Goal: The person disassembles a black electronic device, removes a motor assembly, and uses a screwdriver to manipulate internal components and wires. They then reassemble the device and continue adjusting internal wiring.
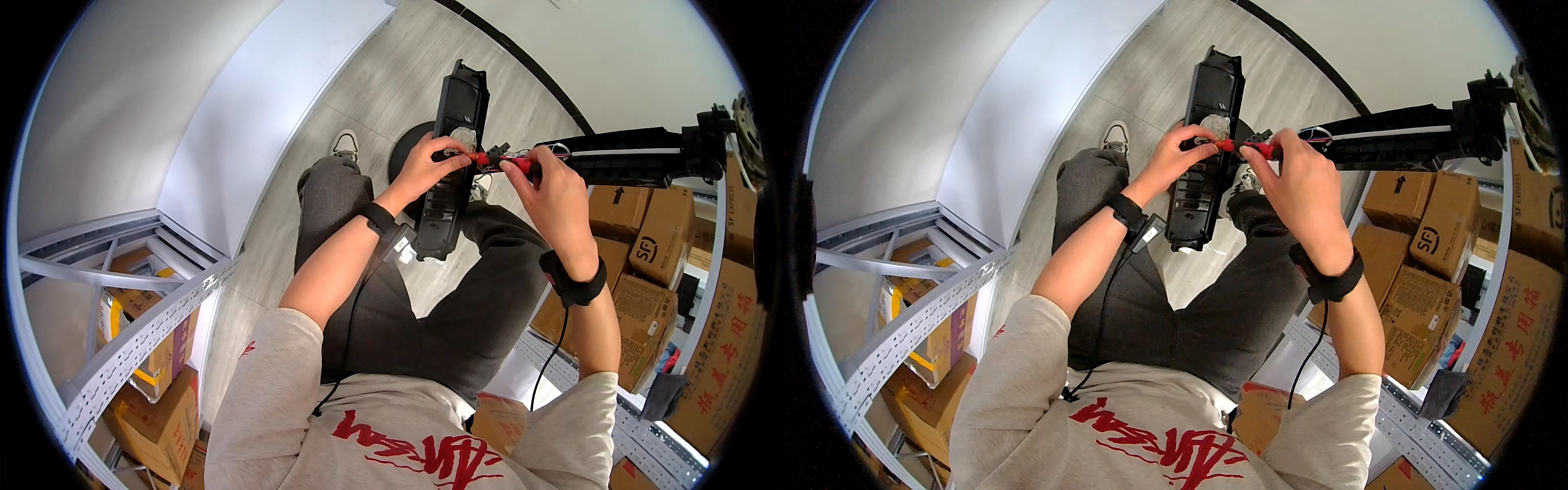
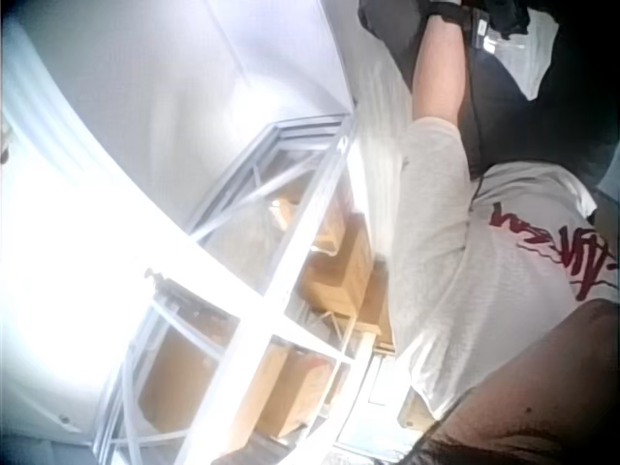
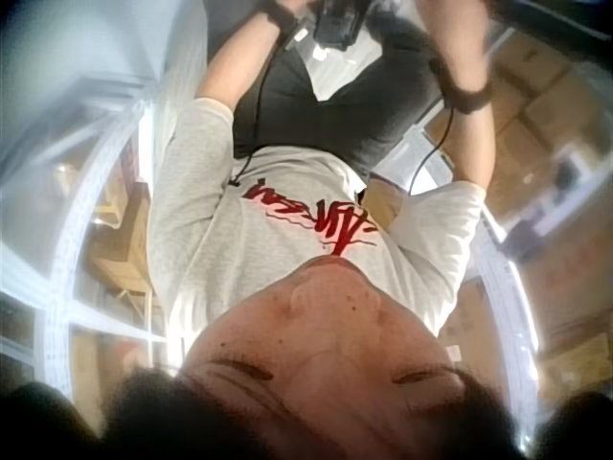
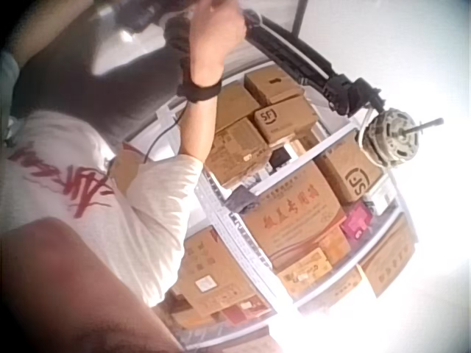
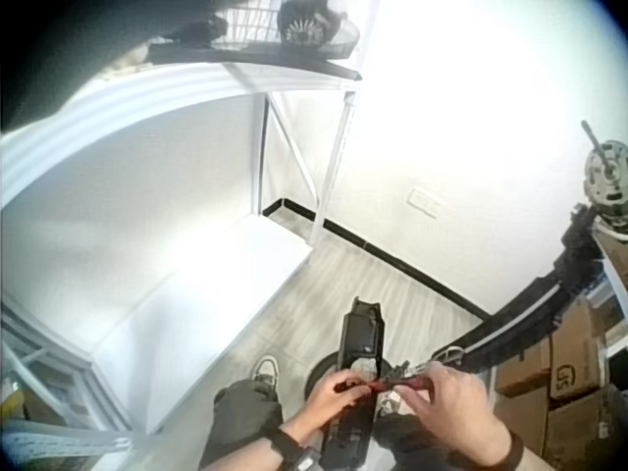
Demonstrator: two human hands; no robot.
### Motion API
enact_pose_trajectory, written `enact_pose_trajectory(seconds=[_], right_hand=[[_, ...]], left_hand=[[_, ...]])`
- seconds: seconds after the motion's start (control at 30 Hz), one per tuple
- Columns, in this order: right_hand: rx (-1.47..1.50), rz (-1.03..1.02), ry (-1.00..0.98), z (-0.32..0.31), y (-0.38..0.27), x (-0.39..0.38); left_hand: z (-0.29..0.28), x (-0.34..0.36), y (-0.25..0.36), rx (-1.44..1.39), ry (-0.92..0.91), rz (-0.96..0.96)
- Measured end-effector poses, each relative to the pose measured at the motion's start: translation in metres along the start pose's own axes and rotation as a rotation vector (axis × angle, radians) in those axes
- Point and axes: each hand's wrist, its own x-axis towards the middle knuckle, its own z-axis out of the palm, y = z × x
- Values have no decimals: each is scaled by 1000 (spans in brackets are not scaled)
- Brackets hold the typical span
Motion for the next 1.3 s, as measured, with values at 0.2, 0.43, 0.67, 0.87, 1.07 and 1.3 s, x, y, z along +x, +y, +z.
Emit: enact_pose_trajectory(seconds=[0.2, 0.43, 0.67, 0.87, 1.07, 1.3], right_hand=[[83, -119, 30, -4, 5, -5], [-48, -128, -43, -3, 7, -6], [-41, -190, 14, -1, 4, -8], [-21, -167, 14, -3, 1, -6], [-27, -195, -9, -5, -2, -7], [20, -211, 58, -5, -1, -7]], left_hand=[[-1, 0, 0, 104, -63, -8], [2, -1, -6, 137, -3, 15], [3, 0, -8, 161, 2, 35], [1, 0, -2, 243, -49, 3], [1, 0, -4, 214, -28, 45], [3, -1, -3, 168, -10, -13]])
